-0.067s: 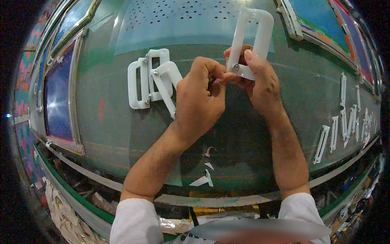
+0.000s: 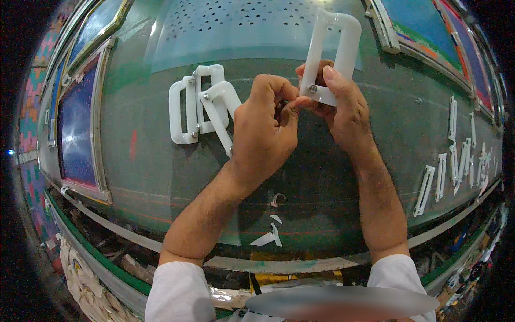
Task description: The person assembles white plastic U-shaped frames by inserting and tightening metal screws and nuts by hand. The person handles multiple frames, aligns them, and secures them together on a green work surface.
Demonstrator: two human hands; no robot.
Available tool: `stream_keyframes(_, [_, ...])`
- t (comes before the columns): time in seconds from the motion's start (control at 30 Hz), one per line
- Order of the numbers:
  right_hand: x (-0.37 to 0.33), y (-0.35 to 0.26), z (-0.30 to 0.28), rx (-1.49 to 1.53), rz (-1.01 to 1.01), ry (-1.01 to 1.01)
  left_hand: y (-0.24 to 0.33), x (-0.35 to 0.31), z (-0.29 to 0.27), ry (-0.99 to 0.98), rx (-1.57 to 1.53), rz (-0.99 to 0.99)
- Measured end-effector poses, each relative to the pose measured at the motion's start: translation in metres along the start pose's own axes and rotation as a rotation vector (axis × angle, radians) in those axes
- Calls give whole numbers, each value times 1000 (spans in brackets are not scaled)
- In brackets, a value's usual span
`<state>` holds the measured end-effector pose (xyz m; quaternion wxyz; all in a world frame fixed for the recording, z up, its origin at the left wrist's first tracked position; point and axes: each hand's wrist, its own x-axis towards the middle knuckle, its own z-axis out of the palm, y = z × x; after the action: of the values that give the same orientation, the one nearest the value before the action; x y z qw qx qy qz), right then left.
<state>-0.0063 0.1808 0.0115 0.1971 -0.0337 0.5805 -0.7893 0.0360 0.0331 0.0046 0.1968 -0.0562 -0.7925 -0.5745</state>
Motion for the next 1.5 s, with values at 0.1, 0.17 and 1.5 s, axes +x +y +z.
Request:
stream_keyframes(0.1, [3,2,3,31,1,57,-1,1,-3,-94,-25,-77])
stream_keyframes(0.17, [4,4,4,74,96,205,-2,2,-5,-138,13,-86])
stream_keyframes(1.5, [12,10,-4,-50,-96,5,-14,15,-15,-212,-1155,-841])
